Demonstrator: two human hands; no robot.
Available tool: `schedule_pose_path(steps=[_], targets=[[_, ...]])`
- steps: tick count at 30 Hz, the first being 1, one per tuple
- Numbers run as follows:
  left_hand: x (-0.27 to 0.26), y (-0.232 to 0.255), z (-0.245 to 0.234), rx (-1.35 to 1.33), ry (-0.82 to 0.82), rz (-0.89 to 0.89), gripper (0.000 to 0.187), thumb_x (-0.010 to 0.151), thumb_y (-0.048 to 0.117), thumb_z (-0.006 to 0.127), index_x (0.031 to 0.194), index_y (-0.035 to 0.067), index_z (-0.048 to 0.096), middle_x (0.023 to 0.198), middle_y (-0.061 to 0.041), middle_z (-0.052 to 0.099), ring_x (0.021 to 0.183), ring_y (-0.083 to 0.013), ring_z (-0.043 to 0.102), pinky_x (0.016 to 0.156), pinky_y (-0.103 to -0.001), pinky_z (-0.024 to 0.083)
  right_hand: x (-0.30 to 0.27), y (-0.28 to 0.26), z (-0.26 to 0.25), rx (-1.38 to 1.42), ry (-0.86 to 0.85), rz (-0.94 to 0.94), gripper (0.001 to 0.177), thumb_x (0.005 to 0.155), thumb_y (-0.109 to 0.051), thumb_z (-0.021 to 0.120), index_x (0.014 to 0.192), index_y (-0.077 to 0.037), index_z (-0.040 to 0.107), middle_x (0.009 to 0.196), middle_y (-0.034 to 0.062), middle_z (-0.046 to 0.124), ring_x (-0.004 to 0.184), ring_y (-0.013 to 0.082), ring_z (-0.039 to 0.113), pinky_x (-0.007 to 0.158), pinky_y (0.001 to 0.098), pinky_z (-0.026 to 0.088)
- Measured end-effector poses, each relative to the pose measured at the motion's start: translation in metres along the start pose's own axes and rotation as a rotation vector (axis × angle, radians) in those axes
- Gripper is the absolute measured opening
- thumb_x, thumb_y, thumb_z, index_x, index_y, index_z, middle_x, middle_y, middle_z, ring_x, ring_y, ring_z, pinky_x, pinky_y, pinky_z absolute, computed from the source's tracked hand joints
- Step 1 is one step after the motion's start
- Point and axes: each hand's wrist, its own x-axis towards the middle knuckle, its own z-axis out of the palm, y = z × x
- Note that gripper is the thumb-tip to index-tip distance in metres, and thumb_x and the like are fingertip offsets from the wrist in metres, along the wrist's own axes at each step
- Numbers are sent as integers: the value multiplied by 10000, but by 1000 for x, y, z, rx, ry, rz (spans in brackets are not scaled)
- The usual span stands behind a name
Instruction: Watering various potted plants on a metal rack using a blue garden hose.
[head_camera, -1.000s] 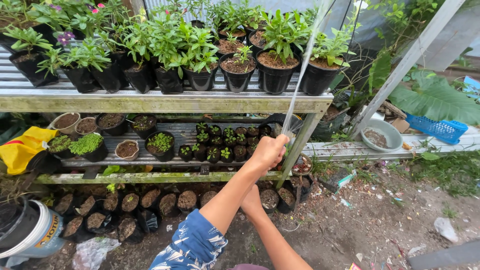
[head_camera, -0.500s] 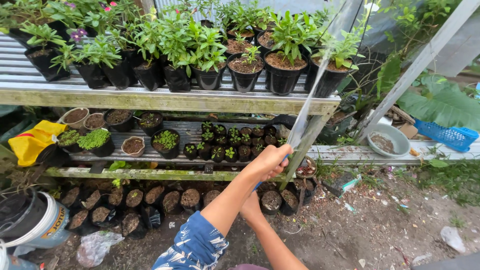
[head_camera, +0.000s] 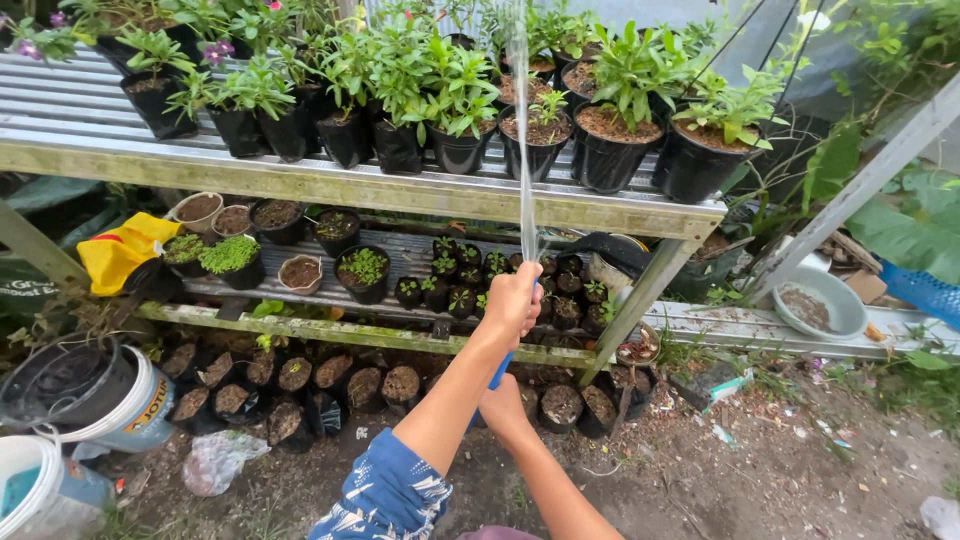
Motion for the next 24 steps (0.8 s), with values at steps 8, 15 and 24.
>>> schedule_pose_path(steps=[8,15,24], targets=[[-5,12,-7,9,-18,52,433,893,434,575,637,101,470,462,17,372,349,-105,300,348,-317,216,6,-8,8,-78,-8,65,299,893,-190,736,719,-11,570,679,34,592,644,149,534,637,393,427],[2,16,-19,1,-6,70,441,884,449,584,632,104,472,455,19,370,338,-109,307,336,-318,219,10,-5,17,-3,-16,-33,202,867,-160,718,756,-4,654,722,24,684,666,100,602,634,337,478],[3,40,-62,-101,103,41,444,879,479,567,636,129,445,457,16,362,345,-121,306,355,-327,228,32,10,49,24,-86,-65,245,905,-171,644,731,1,645,693,47,677,627,114,599,592,304,464]])
